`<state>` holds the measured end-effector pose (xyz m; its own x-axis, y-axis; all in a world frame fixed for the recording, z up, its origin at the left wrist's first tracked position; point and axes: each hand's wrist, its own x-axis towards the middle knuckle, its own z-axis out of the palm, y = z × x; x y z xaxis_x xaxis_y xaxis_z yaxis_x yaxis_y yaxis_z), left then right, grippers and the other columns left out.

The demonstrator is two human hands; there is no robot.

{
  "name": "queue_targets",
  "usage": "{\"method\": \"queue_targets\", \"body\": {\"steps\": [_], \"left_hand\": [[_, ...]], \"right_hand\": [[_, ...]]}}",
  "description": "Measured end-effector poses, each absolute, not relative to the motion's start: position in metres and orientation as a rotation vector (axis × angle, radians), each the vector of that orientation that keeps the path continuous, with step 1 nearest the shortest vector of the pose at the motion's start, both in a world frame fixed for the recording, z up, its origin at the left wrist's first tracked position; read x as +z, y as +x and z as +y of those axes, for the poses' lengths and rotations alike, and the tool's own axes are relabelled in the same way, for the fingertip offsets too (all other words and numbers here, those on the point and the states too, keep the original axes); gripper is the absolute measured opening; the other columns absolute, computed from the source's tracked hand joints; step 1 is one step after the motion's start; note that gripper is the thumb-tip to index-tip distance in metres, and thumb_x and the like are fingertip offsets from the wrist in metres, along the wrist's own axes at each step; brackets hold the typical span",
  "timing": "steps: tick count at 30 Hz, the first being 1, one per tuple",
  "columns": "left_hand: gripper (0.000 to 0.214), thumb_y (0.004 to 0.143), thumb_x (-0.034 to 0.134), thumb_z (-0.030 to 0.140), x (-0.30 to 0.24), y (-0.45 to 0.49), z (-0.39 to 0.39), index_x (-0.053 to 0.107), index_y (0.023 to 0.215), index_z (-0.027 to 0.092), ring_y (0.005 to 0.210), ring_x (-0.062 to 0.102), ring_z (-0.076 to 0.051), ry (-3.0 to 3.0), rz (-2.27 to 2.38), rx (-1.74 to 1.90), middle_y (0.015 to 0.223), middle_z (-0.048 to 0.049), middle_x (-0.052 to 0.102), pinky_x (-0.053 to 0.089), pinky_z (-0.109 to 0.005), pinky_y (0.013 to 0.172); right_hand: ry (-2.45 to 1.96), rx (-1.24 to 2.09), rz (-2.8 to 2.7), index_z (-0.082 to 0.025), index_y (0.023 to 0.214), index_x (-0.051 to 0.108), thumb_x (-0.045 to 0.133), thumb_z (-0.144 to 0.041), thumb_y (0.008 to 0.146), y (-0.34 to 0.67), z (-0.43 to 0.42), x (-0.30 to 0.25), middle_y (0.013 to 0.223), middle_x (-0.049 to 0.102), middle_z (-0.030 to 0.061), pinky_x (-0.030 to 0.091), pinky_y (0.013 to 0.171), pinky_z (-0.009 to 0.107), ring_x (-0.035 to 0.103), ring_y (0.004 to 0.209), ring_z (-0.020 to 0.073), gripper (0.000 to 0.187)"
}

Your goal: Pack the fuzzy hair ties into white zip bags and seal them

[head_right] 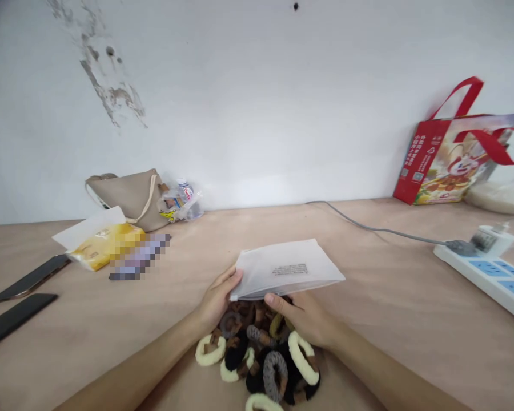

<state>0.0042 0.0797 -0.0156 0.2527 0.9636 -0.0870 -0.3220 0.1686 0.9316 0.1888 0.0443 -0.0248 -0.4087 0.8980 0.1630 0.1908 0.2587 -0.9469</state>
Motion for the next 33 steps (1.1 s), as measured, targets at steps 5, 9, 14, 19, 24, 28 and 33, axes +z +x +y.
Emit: {"method": "queue_targets", "body": {"steps": [5, 9, 14, 19, 24, 28, 33], "left_hand": [[0.032, 0.066, 0.076, 0.039, -0.011, 0.005, 0.055, 0.072, 0.090, 0.019, 0.091, 0.065, -0.026, 0.970, 0.852, 1.057, 0.086, -0.0060, 0.074, 0.049, -0.033, 0.079], [0.030, 0.066, 0.075, 0.039, -0.008, 0.002, 0.041, 0.072, 0.089, 0.020, 0.088, 0.066, -0.025, 0.949, 0.866, 1.038, 0.082, -0.0054, 0.074, 0.049, -0.032, 0.078], [0.032, 0.063, 0.074, 0.040, -0.004, -0.010, 0.052, 0.070, 0.084, 0.017, 0.080, 0.065, -0.022, 0.962, 0.997, 1.133, 0.077, -0.0051, 0.072, 0.049, -0.028, 0.071], [0.029, 0.064, 0.072, 0.038, -0.003, -0.020, 0.064, 0.066, 0.077, 0.013, 0.061, 0.059, -0.019, 1.030, 1.100, 1.111, 0.066, -0.0048, 0.066, 0.046, -0.026, 0.050], [0.047, 0.066, 0.074, 0.033, 0.003, -0.020, 0.057, 0.054, 0.107, 0.023, 0.079, 0.059, -0.018, 1.179, 1.280, 1.292, 0.105, -0.0050, 0.063, 0.047, -0.024, 0.056], [0.042, 0.061, 0.077, 0.025, 0.008, -0.018, 0.049, 0.061, 0.100, 0.024, 0.068, 0.056, -0.016, 1.695, 1.434, 1.337, 0.096, -0.0031, 0.063, 0.044, -0.026, 0.064], [0.008, 0.069, 0.068, 0.018, 0.002, -0.020, 0.047, 0.064, 0.071, 0.025, 0.062, 0.055, -0.015, 2.030, 1.298, 1.356, 0.074, 0.0002, 0.066, 0.042, -0.025, 0.063]], "right_hand": [[-1.019, 1.251, -1.768, -0.028, 0.109, 0.067, 0.044, -0.053, 0.089, 0.190, 0.020, -0.021, 0.099, 0.072, 0.0036, 0.025, 0.107, 0.050, 0.051, 0.119, 0.0277, 0.040], [-1.039, 1.329, -1.667, -0.029, 0.111, 0.065, 0.049, -0.054, 0.086, 0.189, 0.004, -0.018, 0.100, 0.072, 0.0040, 0.031, 0.104, 0.050, 0.056, 0.113, 0.0283, 0.039], [-1.122, 1.164, -1.199, -0.024, 0.117, 0.057, 0.062, -0.053, 0.075, 0.192, 0.013, -0.026, 0.112, 0.067, 0.0077, 0.048, 0.089, 0.046, 0.061, 0.104, 0.0299, 0.051], [-1.318, 0.910, -1.069, -0.027, 0.123, 0.042, 0.064, -0.046, 0.072, 0.209, 0.033, -0.039, 0.102, 0.068, 0.0043, 0.053, 0.072, 0.040, 0.065, 0.085, 0.0264, 0.059], [-1.421, 0.755, -1.168, -0.025, 0.088, 0.063, 0.065, -0.041, 0.070, 0.212, 0.034, -0.037, 0.088, 0.064, 0.0026, 0.048, 0.070, 0.036, 0.059, 0.074, 0.0222, 0.024], [-1.428, 0.654, -1.196, -0.025, 0.088, 0.065, 0.064, -0.044, 0.072, 0.211, 0.035, -0.037, 0.096, 0.060, 0.0038, 0.046, 0.073, 0.036, 0.056, 0.078, 0.0216, 0.025], [-1.359, 0.704, -1.241, -0.026, 0.108, 0.059, 0.061, -0.047, 0.076, 0.212, 0.035, -0.039, 0.102, 0.059, 0.0048, 0.048, 0.074, 0.036, 0.058, 0.082, 0.0215, 0.038]]}}
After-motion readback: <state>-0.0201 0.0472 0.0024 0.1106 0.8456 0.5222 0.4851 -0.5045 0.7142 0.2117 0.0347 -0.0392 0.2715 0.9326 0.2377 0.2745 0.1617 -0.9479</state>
